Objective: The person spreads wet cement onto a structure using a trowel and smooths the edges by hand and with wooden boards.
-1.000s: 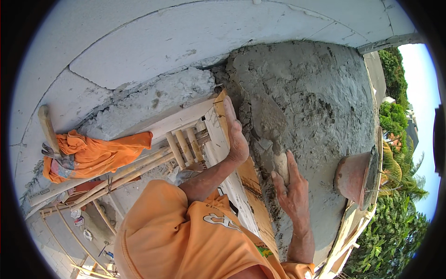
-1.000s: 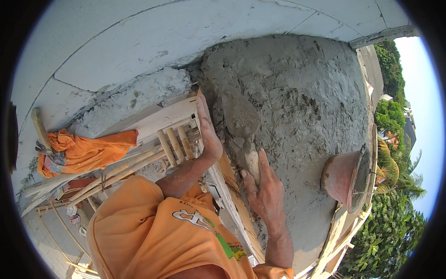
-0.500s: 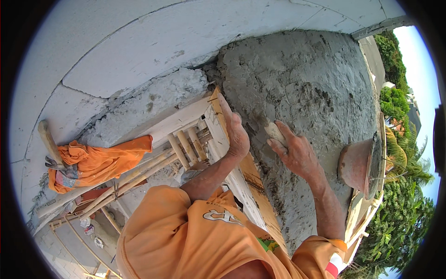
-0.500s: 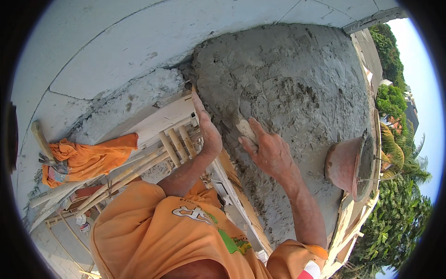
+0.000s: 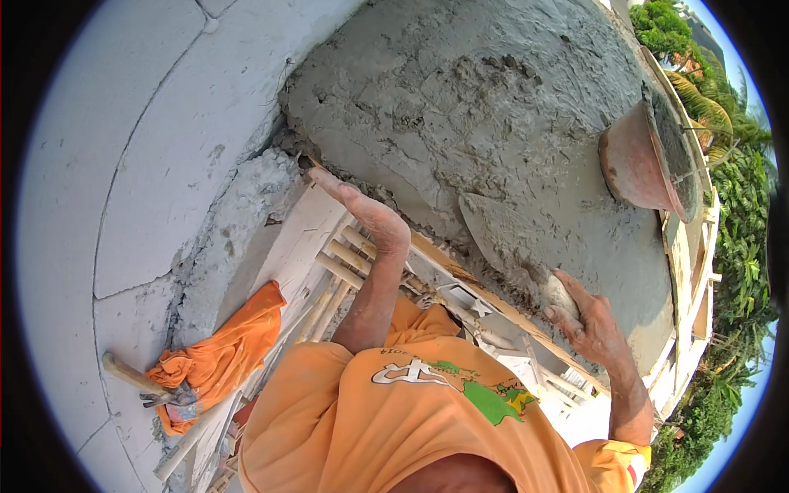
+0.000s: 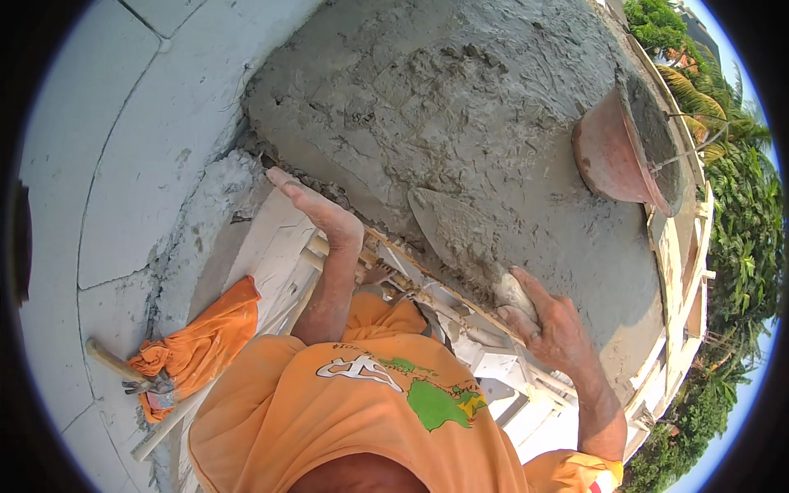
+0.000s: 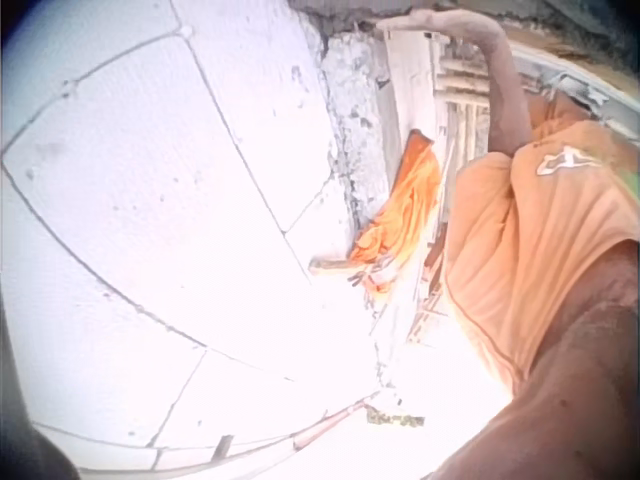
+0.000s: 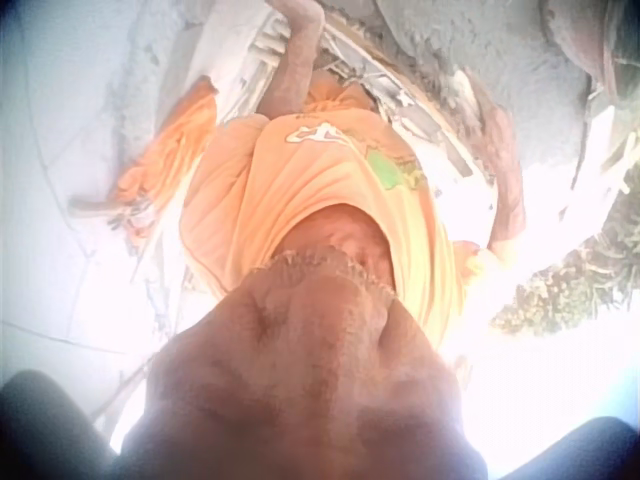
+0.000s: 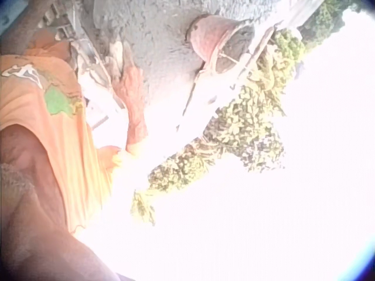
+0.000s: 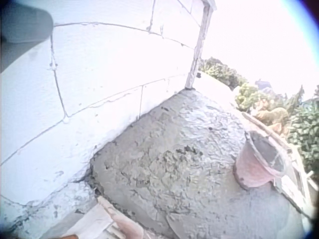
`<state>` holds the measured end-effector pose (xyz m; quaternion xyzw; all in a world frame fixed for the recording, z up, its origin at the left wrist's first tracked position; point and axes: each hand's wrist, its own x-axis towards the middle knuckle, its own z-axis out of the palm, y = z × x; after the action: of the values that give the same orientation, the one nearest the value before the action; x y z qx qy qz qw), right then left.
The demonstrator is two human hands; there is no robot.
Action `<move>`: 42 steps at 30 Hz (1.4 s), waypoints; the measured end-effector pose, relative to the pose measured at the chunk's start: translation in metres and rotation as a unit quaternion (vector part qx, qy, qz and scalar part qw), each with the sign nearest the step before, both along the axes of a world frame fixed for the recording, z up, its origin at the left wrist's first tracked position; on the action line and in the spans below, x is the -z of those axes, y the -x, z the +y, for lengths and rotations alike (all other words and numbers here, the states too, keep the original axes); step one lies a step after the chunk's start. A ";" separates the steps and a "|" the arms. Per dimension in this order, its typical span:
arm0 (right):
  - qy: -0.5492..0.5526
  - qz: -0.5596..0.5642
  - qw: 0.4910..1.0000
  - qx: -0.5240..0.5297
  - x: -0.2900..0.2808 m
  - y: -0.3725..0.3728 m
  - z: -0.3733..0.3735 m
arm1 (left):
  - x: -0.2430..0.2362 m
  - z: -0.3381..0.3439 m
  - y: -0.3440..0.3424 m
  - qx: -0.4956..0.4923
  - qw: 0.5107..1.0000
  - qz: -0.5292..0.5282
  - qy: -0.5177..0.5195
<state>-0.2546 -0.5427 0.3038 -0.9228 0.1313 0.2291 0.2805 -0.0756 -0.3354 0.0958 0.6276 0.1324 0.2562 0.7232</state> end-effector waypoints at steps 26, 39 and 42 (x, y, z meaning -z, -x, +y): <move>0.140 -0.153 0.977 -0.057 0.035 -0.135 -0.022 | 0.012 0.000 -0.006 -0.041 0.997 -0.036 -0.055; 0.249 -0.208 0.945 -0.031 0.024 -0.147 -0.068 | 0.008 0.004 -0.007 -0.017 1.000 -0.022 0.004; 0.200 -0.214 0.952 -0.090 0.023 -0.146 -0.026 | 0.011 0.002 -0.007 -0.012 1.000 -0.021 0.011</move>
<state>-0.1083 -0.5685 0.2810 -0.9954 0.0274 0.0196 0.0896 -0.0685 -0.3337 0.0850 0.6126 0.1272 0.2770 0.7292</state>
